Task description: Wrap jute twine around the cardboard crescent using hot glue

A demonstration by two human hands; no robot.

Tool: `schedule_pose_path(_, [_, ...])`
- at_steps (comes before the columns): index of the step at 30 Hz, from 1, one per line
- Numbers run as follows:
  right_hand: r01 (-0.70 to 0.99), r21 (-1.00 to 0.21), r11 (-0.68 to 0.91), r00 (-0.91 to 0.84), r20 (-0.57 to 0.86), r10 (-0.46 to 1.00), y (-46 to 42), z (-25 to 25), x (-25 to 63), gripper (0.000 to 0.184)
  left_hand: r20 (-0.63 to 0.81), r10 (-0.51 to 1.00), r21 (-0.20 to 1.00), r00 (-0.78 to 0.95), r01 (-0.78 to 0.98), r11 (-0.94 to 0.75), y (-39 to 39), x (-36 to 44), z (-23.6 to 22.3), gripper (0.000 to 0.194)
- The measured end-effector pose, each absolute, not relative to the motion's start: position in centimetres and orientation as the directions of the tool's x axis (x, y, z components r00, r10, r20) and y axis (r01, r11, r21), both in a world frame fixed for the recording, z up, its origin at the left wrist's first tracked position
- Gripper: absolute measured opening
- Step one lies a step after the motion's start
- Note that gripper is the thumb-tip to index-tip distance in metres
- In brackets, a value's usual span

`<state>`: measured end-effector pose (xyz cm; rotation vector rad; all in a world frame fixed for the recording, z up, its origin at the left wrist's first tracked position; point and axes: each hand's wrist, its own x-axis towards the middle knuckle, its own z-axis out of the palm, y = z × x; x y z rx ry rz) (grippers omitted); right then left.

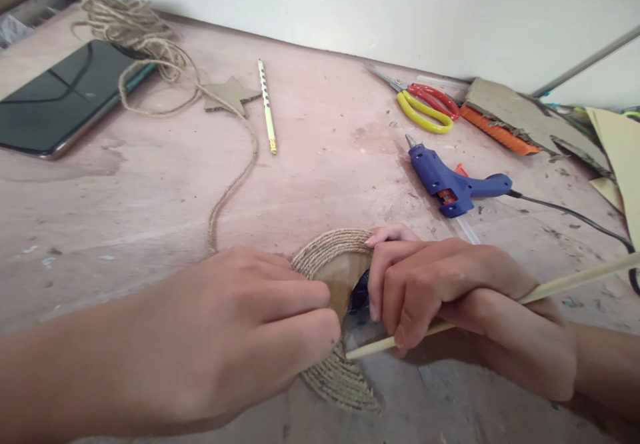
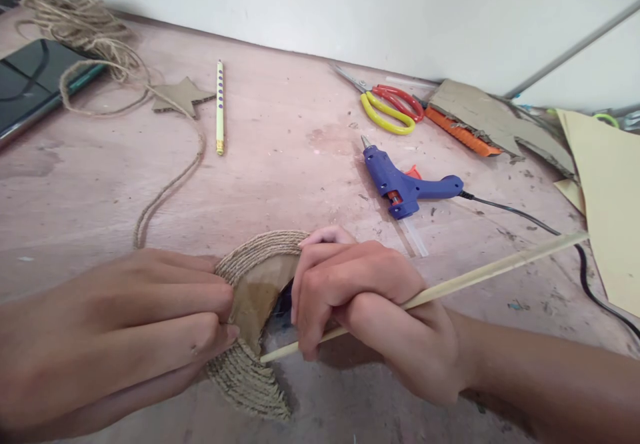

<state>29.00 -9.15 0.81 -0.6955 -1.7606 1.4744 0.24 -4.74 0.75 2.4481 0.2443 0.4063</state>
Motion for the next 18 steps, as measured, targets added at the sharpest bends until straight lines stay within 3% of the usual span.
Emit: schedule_pose_path(18, [-0.07, -0.97, 0.235, -0.594, 0.23, 0.771, -9.08, 0.32, 28.82, 0.034, 0.228, 0.274, 0.628, 0.934, 0.074, -0.775, -4.91, 0.08, 0.54, 0.03])
